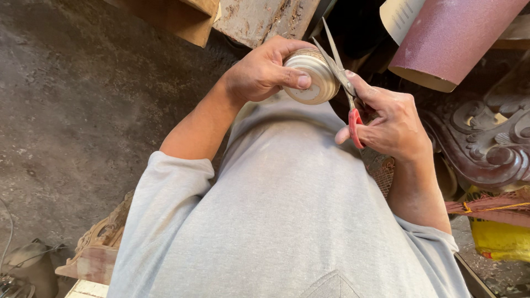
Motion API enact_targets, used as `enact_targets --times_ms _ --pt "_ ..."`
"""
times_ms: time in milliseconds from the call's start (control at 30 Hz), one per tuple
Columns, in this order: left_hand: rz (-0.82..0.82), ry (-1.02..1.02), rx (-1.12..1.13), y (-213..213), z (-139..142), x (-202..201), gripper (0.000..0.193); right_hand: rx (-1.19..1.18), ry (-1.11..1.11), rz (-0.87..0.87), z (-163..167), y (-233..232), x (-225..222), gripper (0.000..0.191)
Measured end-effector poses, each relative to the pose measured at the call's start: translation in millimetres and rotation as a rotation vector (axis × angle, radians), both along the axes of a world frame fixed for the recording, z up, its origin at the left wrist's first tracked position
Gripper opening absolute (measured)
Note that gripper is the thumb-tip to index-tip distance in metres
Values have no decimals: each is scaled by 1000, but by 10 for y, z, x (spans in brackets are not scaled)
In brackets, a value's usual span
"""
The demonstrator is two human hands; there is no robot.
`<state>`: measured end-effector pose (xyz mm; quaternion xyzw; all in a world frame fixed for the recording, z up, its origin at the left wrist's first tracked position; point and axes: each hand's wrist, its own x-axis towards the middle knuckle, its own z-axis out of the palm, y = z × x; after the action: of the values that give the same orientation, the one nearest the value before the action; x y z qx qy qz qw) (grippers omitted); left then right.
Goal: The person cuts sandpaper into circular discs, using a round wooden disc as a template and scissors to trim around its edge. They then apply glue from a bottle onto a sanding pad and press a cut sandpaper circle onto it.
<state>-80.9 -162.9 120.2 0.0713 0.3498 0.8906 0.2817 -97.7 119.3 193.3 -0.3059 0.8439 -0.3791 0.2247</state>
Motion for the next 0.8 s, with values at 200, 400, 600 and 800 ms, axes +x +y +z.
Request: enact_targets --times_ms 200,400,600,800 --pt "-55 21 -85 15 3 -39 40 -22 -29 -1 21 13 -8 100" --pt "-137 110 -180 74 16 -117 43 45 -178 -56 76 37 -14 100" --pt "-114 24 -104 100 56 -171 40 -35 -154 -26 122 139 -48 107" --pt "-187 14 -106 210 28 -283 37 44 -108 -143 56 193 72 105"
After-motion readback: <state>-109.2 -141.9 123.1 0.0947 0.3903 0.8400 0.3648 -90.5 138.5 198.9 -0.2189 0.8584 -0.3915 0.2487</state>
